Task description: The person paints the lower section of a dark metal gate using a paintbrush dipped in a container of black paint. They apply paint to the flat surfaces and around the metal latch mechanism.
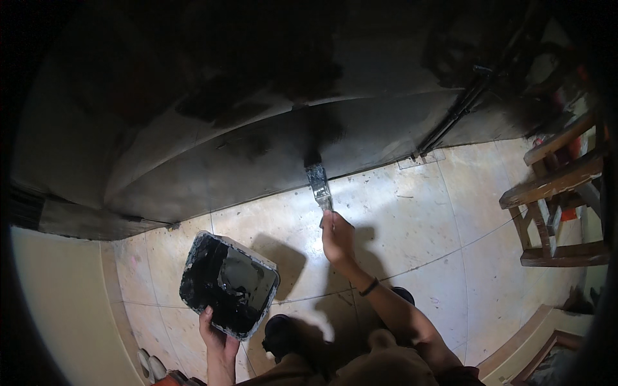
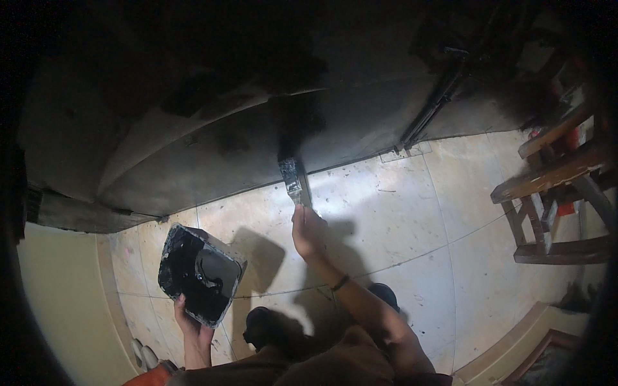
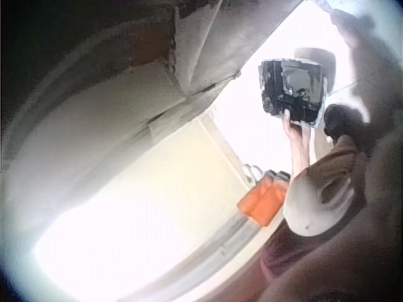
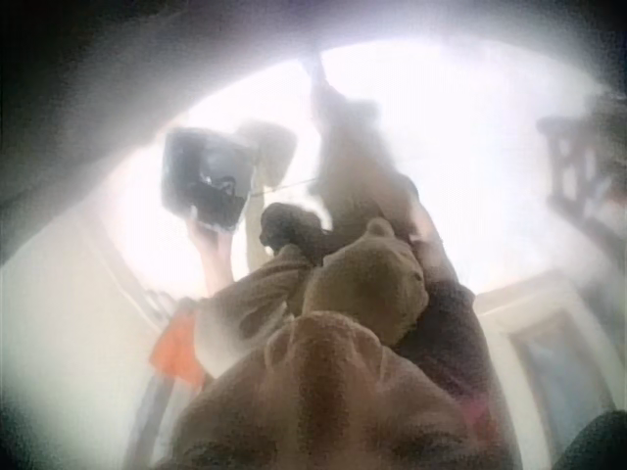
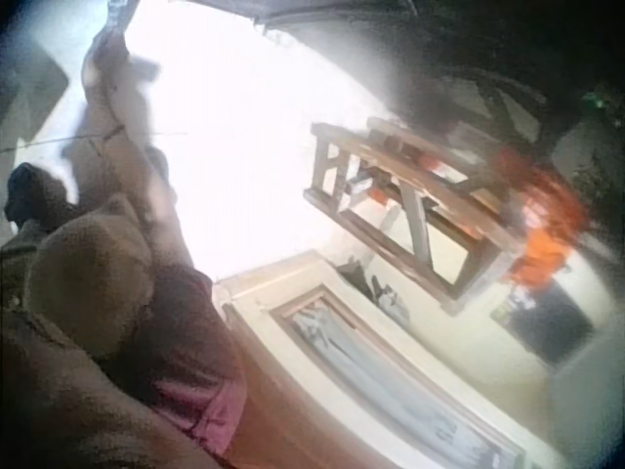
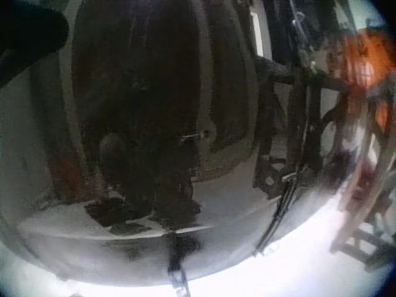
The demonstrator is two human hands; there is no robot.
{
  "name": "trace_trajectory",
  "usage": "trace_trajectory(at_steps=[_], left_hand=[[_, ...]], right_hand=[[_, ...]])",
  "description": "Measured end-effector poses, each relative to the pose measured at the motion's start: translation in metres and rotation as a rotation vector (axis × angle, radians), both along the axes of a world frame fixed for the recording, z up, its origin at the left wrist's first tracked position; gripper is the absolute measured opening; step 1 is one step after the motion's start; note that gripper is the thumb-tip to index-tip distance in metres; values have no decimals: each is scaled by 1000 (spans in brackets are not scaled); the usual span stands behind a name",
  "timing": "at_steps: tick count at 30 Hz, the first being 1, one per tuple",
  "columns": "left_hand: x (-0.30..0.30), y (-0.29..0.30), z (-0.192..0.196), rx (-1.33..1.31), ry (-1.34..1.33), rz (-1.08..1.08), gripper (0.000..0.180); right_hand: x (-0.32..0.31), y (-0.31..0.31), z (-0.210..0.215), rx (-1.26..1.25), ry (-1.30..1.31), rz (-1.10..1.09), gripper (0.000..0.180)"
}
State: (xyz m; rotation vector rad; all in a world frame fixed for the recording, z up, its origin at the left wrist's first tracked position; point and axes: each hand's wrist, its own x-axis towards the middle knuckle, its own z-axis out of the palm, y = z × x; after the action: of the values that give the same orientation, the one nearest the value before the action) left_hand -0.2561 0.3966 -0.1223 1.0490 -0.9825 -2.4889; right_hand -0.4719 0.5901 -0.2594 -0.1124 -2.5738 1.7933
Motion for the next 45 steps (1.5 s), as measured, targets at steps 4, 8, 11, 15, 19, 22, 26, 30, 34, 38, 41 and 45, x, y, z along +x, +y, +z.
trace_trajectory(at_steps=[4,8,11,15,19,22,26,30,34,38,41,45], left_hand=[[6,-7,-10,-5,-30,-15,57],[9,-8,-10,-24,6,-38,64],[9,-7,-12,-20,19,-39,66],[7,-5,-12,-20,25,-64,66],[4,-5,-7,-82,45,-73,67],[4,-4,-7,-33,-9,-43,58],[3,-4,-5,-28,0,-61,57],[1,-1,-5,-54,35,-38,58],[10,-12,-20,-67,22,-68,66],[10,-14,-19,-64,37,-87,62],[8,-7,-10,-73,56,-86,60],[4,0,0,-11,36,-124,59]], right_hand=[[3,7,41,-127,-139,-20,44],[-4,6,101,-275,-198,56,47],[-2,26,136,-197,21,31,45],[-43,48,78,-137,319,-138,41],[-30,57,67,-68,280,-106,35],[-23,49,91,-150,355,-79,31],[-38,31,90,-139,372,-103,35],[-25,36,60,-91,295,-126,31],[-35,34,88,-180,305,-115,31],[-35,36,54,-25,336,-150,37],[-23,47,60,-79,350,-169,42],[-36,52,89,-212,347,-136,39]])
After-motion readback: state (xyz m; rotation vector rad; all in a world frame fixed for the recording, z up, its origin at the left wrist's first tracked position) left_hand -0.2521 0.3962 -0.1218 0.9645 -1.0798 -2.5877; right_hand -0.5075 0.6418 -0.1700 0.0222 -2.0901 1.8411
